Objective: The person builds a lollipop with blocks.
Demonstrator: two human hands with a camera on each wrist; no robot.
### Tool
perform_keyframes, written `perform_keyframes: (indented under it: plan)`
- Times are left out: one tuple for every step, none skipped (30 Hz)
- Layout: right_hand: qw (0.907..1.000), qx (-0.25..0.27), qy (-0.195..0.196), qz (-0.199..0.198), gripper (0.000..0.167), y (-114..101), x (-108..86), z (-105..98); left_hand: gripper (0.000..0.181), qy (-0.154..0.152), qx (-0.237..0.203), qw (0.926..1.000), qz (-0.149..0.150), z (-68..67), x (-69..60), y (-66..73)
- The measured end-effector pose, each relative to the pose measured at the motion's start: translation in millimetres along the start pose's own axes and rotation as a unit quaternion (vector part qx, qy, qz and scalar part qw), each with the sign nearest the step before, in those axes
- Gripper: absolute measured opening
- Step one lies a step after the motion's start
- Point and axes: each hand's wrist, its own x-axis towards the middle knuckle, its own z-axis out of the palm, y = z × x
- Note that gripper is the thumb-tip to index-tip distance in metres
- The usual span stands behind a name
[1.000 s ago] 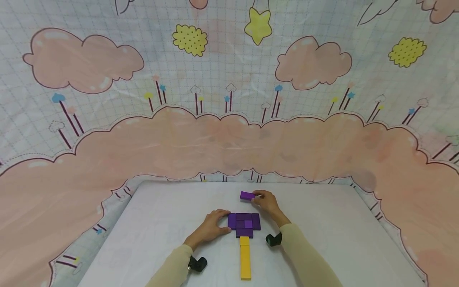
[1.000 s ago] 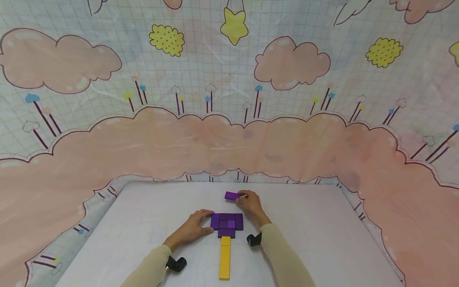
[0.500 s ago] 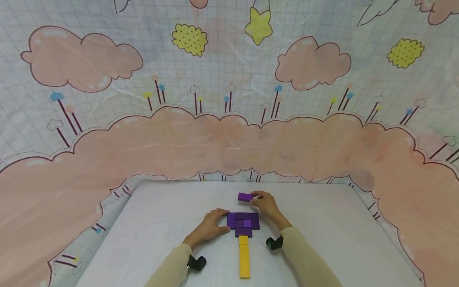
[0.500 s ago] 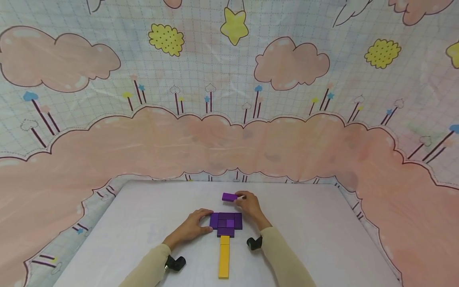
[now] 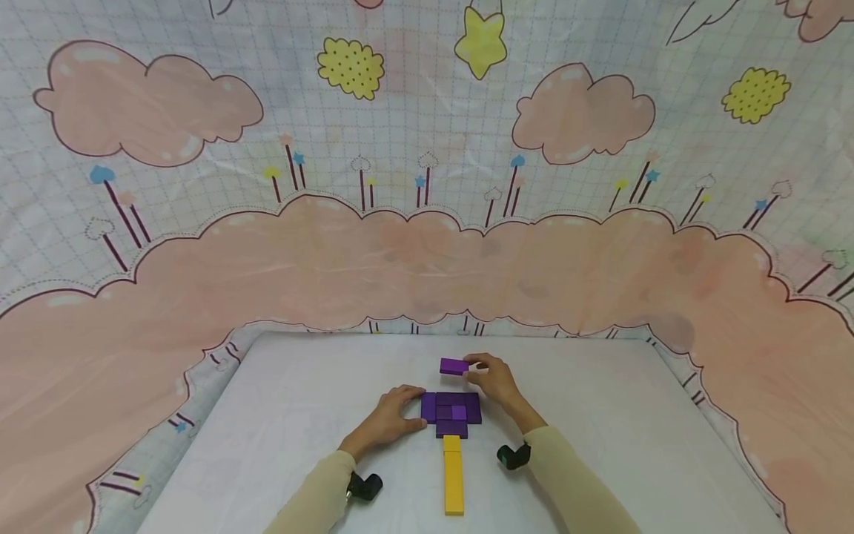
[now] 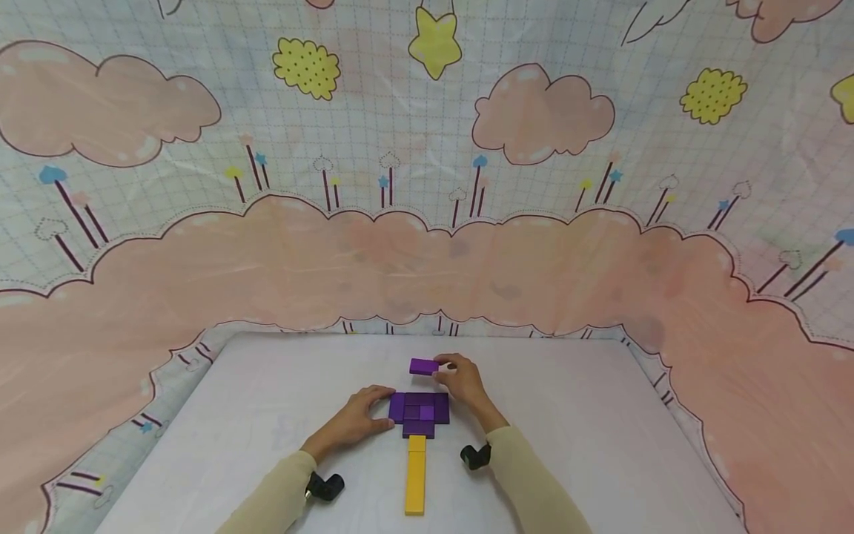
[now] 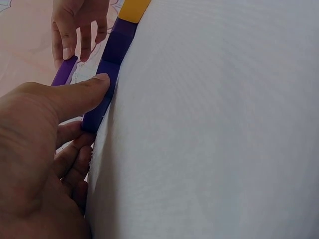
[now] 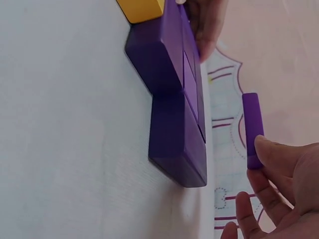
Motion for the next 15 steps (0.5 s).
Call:
perform_keyframes:
  plan:
    - [1.0, 0.0, -0.001, -0.002, 0.031, 0, -1.2, 0, 0.059, 0.0, 0.003, 1.0, 0.003, -0.1, 0.0, -0.4]
    - [1.0, 0.0, -0.001, -0.004, 0.031, 0, -2.1, 0, 0.059, -0.001, 0.002, 1.0, 0.003, -0.2, 0.0, -0.5]
    - [1.0, 0.0, -0.002, -0.005, 0.031, 0, -3.2, 1, 0.059, -0.001, 0.002, 1.0, 0.003, -0.3, -0.1, -0.6]
    - [1.0, 0.001, -0.002, -0.006, 0.031, -1, -4.3, 1, 0.059, -0.001, 0.002, 1.0, 0.003, -0.2, 0.0, -1.0]
    - [1.0, 0.001, -0.002, -0.007, 0.031, -1, -5.4, 1, 0.059, -0.001, 0.002, 1.0, 0.003, -0.1, 0.1, -1.3]
    - [1.0, 0.003, -0.001, -0.009, 0.031, -1, -6.4, 2, 0.059, -0.001, 0.002, 1.0, 0.002, -0.1, 0.2, -1.5]
    - [1.0, 0.004, 0.0, -0.009, 0.03, -1, -7.1, 2, 0.059, -0.002, 0.002, 1.0, 0.002, 0.2, 0.4, -2.1]
    - [0.9999, 0.005, 0.0, -0.011, 0.03, -1, -7.7, 3, 0.059, -0.002, -0.001, 1.0, -0.002, 0.3, 0.5, -2.1]
    - [0.9999, 0.006, 0.001, -0.011, 0.03, -1, -8.6, 4, 0.059, -0.002, -0.001, 1.0, -0.003, 0.5, 0.7, -2.3]
    - [0.9999, 0.007, 0.001, -0.013, 0.03, 0, -9.3, 4, 0.06, -0.002, -0.002, 1.0, -0.004, 0.7, 0.7, -2.4]
    - [0.9999, 0.006, 0.001, -0.014, 0.03, 0, -10.0, 5, 0.06, -0.003, -0.001, 1.0, -0.006, 0.8, 0.8, -2.4]
    - [0.9999, 0.007, 0.001, -0.015, 0.03, 0, -10.8, 5, 0.06, -0.004, -0.001, 1.0, -0.008, 0.9, 0.8, -2.2]
    - [0.9999, 0.006, 0.0, -0.015, 0.03, 1, -11.6, 6, 0.06, -0.005, -0.002, 0.9999, -0.01, 0.9, 0.7, -1.9]
    - [0.9999, 0.007, 0.0, -0.016, 0.03, 1, -12.4, 7, 0.06, -0.006, -0.001, 0.9999, -0.012, 0.9, 0.7, -1.7]
    - [0.9998, 0.005, -0.001, -0.017, 0.03, 2, -12.7, 8, 0.06, -0.006, -0.001, 0.9999, -0.014, 0.9, 0.5, -1.4]
